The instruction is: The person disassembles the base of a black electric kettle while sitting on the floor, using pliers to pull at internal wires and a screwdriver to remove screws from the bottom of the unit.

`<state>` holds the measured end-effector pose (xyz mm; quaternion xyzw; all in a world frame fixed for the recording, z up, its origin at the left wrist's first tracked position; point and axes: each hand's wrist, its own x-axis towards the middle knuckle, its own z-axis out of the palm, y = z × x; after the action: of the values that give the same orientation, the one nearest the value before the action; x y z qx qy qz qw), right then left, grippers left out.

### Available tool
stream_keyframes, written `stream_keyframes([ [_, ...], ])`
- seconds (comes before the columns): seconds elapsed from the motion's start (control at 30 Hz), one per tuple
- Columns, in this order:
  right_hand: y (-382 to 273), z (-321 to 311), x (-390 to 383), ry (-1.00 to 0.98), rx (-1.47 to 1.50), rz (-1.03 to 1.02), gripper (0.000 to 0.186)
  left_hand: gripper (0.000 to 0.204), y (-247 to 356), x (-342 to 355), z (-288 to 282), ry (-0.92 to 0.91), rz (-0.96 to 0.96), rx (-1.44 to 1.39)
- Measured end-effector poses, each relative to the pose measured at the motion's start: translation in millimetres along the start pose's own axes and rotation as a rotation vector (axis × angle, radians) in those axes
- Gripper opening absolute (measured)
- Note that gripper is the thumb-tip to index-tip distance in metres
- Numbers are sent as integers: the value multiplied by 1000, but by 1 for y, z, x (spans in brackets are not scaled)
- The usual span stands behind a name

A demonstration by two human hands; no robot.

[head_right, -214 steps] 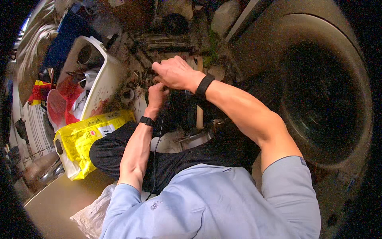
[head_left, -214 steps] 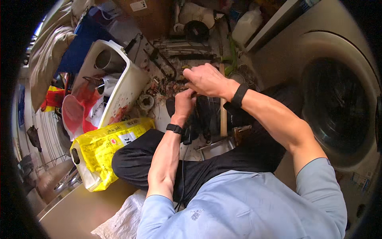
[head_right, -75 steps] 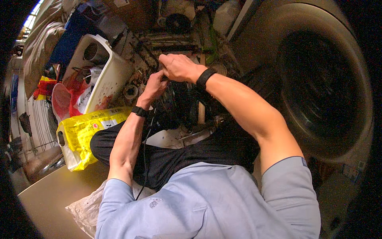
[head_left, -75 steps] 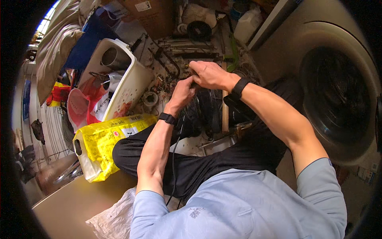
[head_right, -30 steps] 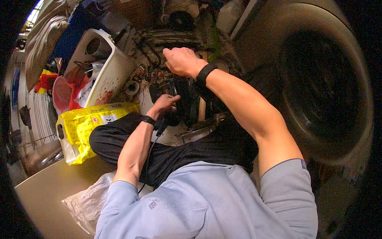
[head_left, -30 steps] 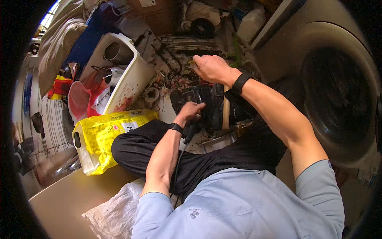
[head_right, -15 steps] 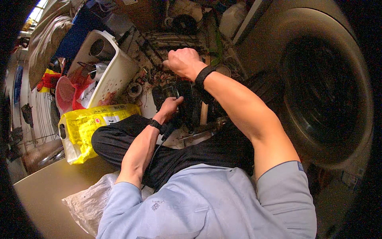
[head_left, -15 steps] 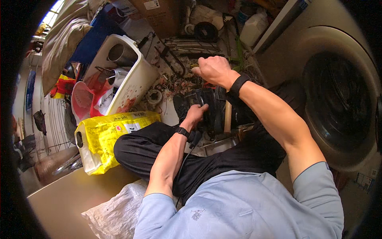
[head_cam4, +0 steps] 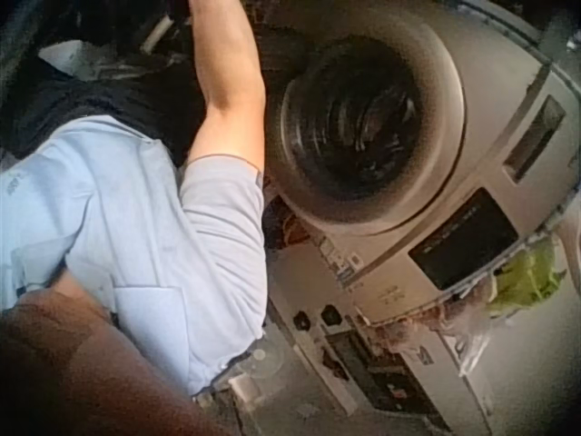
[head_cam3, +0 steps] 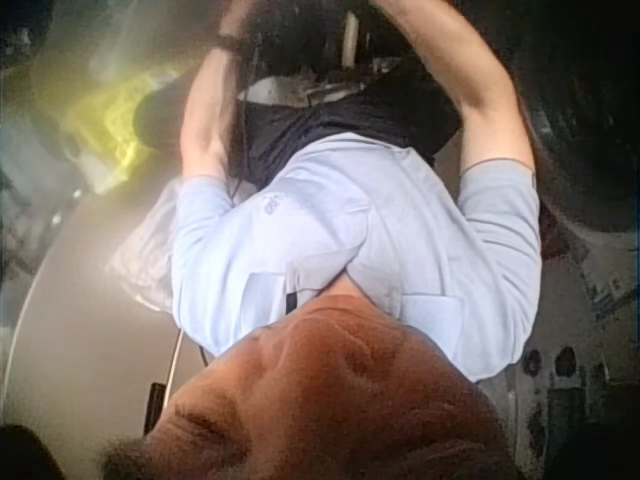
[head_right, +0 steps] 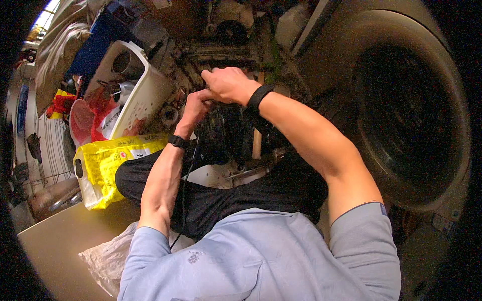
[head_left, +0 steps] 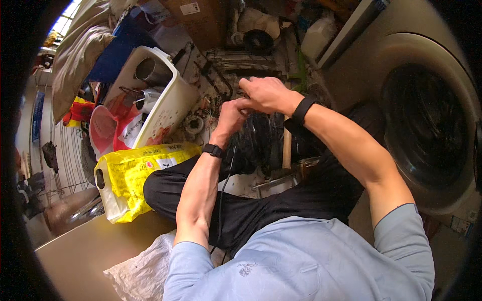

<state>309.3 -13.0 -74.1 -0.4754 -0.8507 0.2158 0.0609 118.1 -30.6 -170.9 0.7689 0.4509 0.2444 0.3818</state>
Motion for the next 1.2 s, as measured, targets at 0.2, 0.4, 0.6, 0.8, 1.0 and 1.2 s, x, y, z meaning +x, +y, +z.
stream_keyframes([
  [0.2, 23, 22, 3, 157, 8, -3, 31, 26, 23, 13, 14, 132, -121, -69],
  [0.4, 10, 17, 9, 155, 51, -136, 25, 24, -10, 5, 17, 128, -43, -44],
  [0.6, 17, 23, 9, 136, 49, -49, 28, 19, 3, 16, 18, 83, -149, -28],
  [0.8, 13, 9, 8, 64, 82, -81, 28, 20, 3, 7, 3, -37, -91, -100],
  [1.0, 31, 22, 9, 28, 10, 79, 30, 24, 26, 17, 16, 40, -136, -25],
  [1.2, 39, 25, 1, 155, 133, -156, 31, 30, 13, 20, 10, -94, -134, -27],
])
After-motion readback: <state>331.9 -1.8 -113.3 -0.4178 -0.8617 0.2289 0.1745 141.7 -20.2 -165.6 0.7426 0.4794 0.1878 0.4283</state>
